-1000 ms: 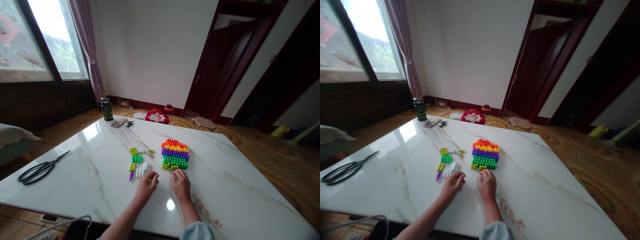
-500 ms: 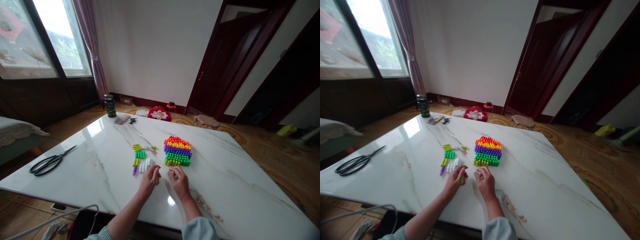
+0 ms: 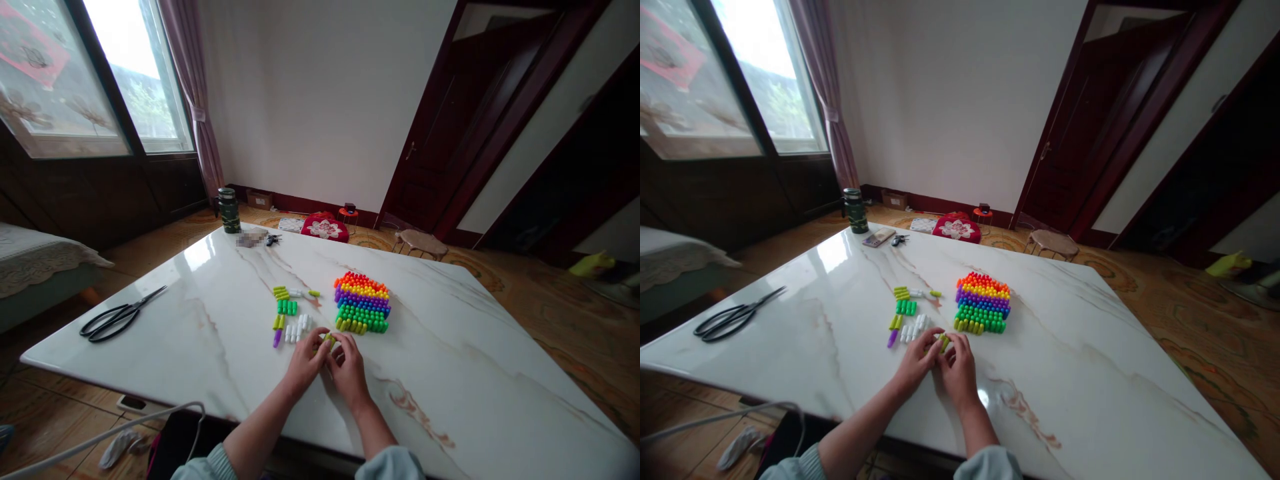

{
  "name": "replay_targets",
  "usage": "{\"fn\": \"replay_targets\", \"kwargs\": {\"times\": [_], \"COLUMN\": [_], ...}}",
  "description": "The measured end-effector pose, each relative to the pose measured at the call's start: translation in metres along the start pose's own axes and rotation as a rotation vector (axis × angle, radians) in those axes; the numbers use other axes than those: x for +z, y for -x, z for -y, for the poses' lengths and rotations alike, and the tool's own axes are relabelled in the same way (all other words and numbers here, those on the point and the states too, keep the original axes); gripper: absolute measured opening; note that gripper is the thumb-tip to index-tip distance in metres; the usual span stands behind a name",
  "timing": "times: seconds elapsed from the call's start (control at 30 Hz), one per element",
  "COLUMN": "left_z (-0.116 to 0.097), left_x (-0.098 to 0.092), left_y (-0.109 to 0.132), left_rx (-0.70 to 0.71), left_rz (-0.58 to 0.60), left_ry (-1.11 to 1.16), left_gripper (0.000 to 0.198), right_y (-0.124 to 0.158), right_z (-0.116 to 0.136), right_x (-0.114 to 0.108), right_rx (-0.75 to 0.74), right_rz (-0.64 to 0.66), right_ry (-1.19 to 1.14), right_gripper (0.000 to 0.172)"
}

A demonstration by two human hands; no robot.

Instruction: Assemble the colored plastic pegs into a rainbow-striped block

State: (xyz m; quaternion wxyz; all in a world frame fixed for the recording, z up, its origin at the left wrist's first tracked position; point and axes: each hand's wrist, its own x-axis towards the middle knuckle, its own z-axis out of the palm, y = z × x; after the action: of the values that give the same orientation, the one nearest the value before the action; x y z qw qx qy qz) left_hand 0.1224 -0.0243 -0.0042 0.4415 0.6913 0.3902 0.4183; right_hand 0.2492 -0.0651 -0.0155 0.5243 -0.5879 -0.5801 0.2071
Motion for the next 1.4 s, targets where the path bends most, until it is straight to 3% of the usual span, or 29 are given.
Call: {"fn": "replay_targets", "kwargs": {"times": [0.17,0.47,0.57,0.67,0.73,0.8,0.87,0.97,1.1,1.27,1.4], "left_z": [0.007,0.009,0.015,0.019,0.019,0.018,0.016,0.015,0.015,0.016,0.019], "left_x": [0.004,0.005,0.007,0.009,0.009,0.008,0.008,0.007,0.007,0.008,0.008], "left_y": [-0.001,-0.002,-0.003,-0.003,-0.003,-0.003,-0.003,-0.003,-0.003,-0.004,-0.004], "left_rx": [0.029,-0.013,-0.038,-0.053,-0.058,-0.058,-0.055,-0.051,-0.049,-0.051,-0.041], "left_rz": [-0.001,-0.001,-0.032,-0.053,-0.047,-0.038,-0.034,-0.031,-0.036,-0.035,-0.03], "left_ry": [-0.061,-0.008,0.017,0.046,0.068,0.082,0.077,0.06,0.075,0.079,0.069], "left_gripper": [0.025,0.021,0.024,0.028,0.029,0.029,0.029,0.028,0.026,0.025,0.025], "right_y": [-0.002,0.001,0.0,-0.007,-0.015,-0.025,-0.034,-0.043,-0.041,-0.022,-0.018], "right_z": [-0.01,-0.004,-0.006,-0.016,-0.024,-0.03,-0.034,-0.036,-0.038,-0.05,-0.061], "right_x": [-0.001,-0.003,-0.012,-0.035,-0.058,-0.084,-0.105,-0.119,-0.109,-0.092,-0.085], "right_rx": [0.13,0.15,0.208,0.282,0.283,0.241,0.186,0.103,0.021,0.096,0.208], "right_rz": [-0.08,-0.102,-0.174,-0.274,-0.315,-0.328,-0.251,-0.108,-0.078,-0.339,-0.401], "right_ry": [-0.079,-0.147,-0.176,-0.186,-0.092,0.122,0.376,0.636,0.69,0.64,0.545], "right_gripper": [0.025,0.03,0.038,0.049,0.05,0.035,0.021,0.02,0.026,0.026,0.032]}}
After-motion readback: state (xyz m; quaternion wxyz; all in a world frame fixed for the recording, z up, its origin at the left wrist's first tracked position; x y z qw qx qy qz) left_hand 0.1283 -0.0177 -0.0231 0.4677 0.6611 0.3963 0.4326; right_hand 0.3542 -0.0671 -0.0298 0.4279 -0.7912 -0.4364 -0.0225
